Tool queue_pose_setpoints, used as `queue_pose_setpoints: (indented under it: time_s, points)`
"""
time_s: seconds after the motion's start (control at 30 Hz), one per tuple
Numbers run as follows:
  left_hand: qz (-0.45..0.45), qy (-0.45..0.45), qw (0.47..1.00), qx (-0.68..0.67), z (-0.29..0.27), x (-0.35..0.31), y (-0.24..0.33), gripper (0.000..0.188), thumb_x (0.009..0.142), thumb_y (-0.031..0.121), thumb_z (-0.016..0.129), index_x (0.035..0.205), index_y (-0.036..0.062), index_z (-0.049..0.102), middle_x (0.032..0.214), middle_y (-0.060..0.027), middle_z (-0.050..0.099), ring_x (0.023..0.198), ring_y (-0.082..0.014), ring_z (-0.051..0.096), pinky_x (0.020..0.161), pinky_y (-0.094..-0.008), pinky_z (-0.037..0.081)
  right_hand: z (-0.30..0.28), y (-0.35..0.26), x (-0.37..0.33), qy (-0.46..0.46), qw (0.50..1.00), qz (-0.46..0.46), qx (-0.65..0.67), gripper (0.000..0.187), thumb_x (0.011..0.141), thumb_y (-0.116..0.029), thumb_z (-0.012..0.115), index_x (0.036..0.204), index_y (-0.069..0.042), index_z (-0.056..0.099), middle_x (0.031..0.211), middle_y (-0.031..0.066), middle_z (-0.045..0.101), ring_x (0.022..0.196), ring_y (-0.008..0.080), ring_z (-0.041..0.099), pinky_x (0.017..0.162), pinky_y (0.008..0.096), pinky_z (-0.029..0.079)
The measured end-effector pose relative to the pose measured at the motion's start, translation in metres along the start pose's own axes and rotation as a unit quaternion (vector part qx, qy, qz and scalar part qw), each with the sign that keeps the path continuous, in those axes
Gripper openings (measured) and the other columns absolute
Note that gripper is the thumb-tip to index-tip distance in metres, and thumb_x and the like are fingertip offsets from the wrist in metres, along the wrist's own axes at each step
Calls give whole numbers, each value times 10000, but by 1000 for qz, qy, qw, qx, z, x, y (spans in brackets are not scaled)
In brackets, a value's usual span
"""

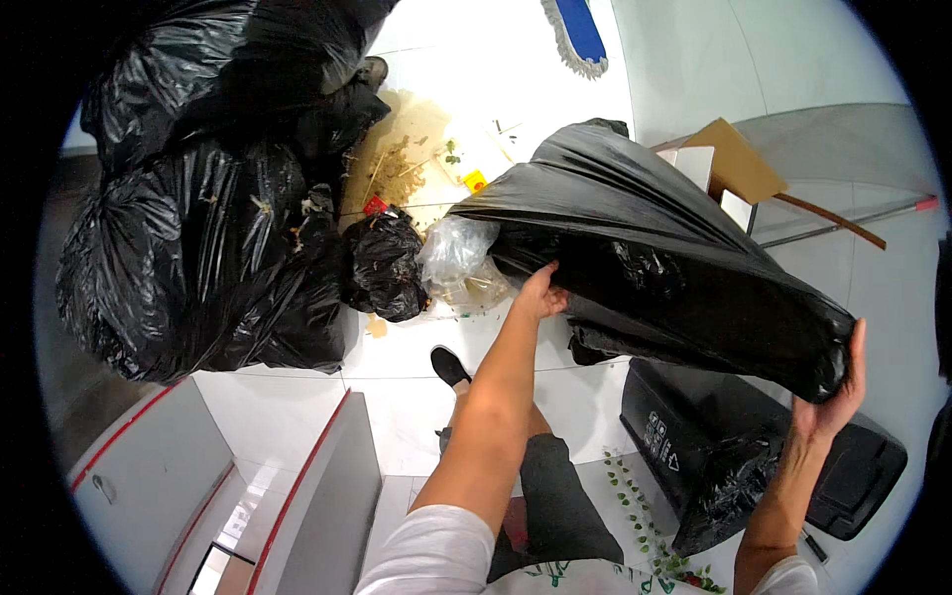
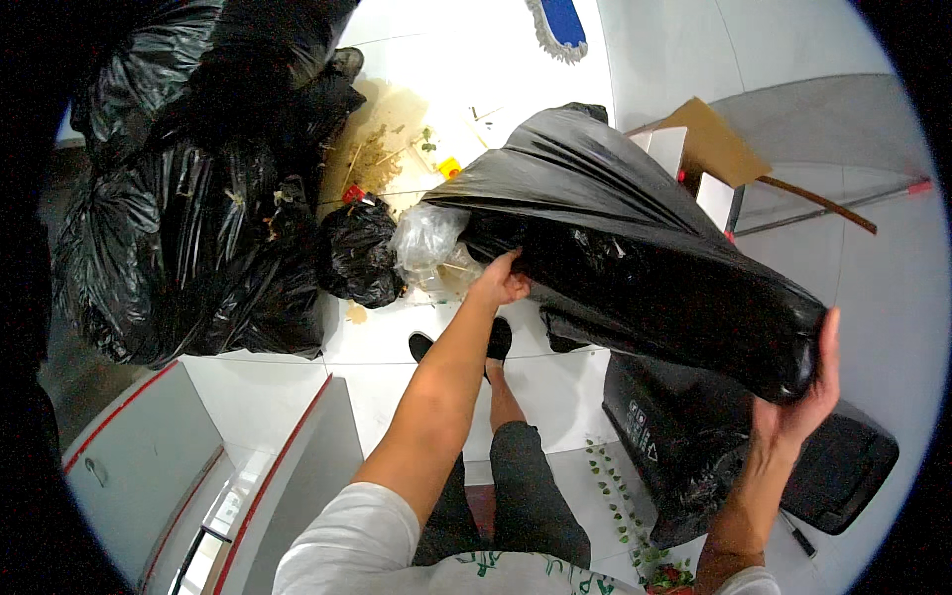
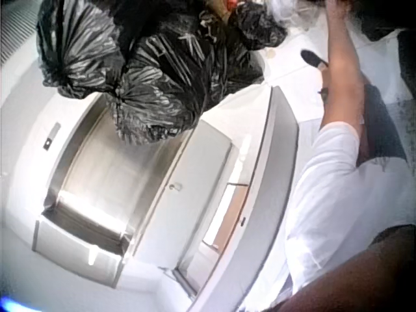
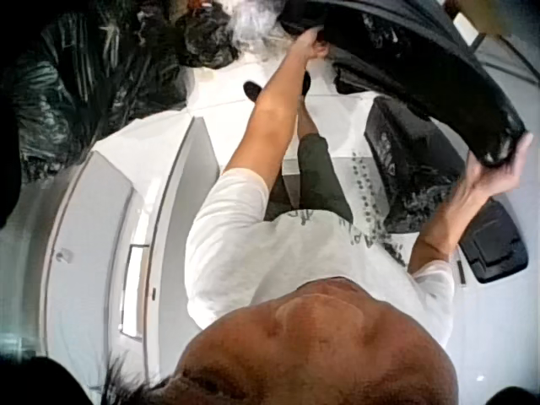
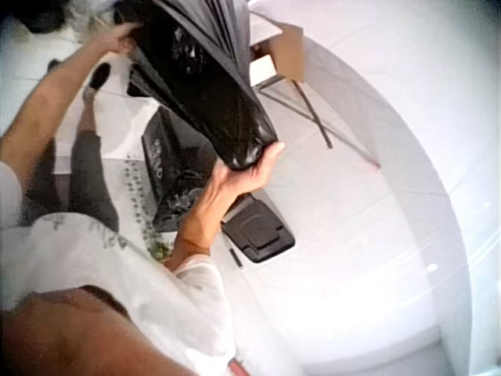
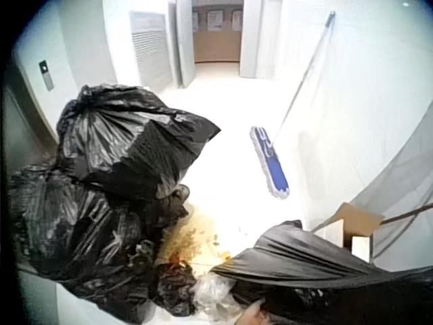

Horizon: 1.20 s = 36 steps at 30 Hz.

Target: The person handles multiple black trash bags, tying them and placing them into a bin. They then pick up loose debris from the floor and put it into a bag. Finally, the person uses a broom and dustpan to sweep the remaining debris into the dustpan.

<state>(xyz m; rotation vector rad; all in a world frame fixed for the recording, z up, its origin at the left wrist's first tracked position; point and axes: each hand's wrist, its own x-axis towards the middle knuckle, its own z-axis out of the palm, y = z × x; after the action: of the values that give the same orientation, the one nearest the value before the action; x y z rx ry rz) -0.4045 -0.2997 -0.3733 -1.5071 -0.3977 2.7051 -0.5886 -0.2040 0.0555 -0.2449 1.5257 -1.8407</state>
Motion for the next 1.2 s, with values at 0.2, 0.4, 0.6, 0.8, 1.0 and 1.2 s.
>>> queue_pose_setpoints:
  time_s: [0.2, 0.4, 0.6, 0.8, 1.0, 1.2]
  points:
    - [428, 370, 822, 62, -1, -17, 7, 365, 893, 260, 395, 778, -72, 493, 793, -211, 544, 737, -322, 510, 693, -407, 383, -66, 0, 12, 3, 1000, -20, -1, 291, 946, -194, 404, 1065, 1, 585, 1032, 147, 625, 948, 265, 602, 860, 395, 472]
    - [468, 258, 763, 364, 41, -137, -110, 435, 946, 320, 398, 699, -29, 480, 539, -147, 453, 508, -254, 415, 528, -384, 383, -155, -33, 26, 2, 999, -8, 35, 275, 935, -219, 446, 994, -1, 604, 995, 134, 629, 920, 252, 598, 857, 380, 463]
    - [591, 298, 673, 331, 73, -159, -169, 441, 934, 320, 423, 660, -25, 426, 542, -180, 470, 507, -310, 458, 514, -397, 364, -140, -49, 56, 99, 977, -57, 180, 253, 952, -194, 386, 790, -21, 474, 723, 69, 497, 690, 210, 487, 892, 376, 412]
    - [536, 278, 742, 290, 59, -204, -142, 411, 939, 295, 443, 652, 9, 373, 568, -23, 312, 569, -116, 304, 513, -302, 305, -145, -96, 112, -14, 998, -9, -56, 357, 962, -253, 363, 646, -93, 321, 575, 2, 321, 482, 118, 281, 498, 240, 305]
    - [675, 157, 592, 412, 133, -268, -183, 288, 876, 168, 531, 649, 29, 419, 603, -135, 410, 585, -301, 447, 513, -386, 357, -111, -66, 98, -162, 498, -229, -821, 373, 859, -373, 557, 908, -8, 493, 707, 141, 554, 664, 341, 552, 576, 404, 423]
    - [713, 71, 545, 436, 143, -316, -213, 295, 854, 113, 549, 627, 19, 387, 597, -139, 384, 563, -309, 420, 491, -404, 332, -158, -61, 144, -226, 282, -59, -931, 408, 879, -358, 492, 1092, -11, 517, 826, 202, 594, 770, 404, 556, 659, 451, 445]
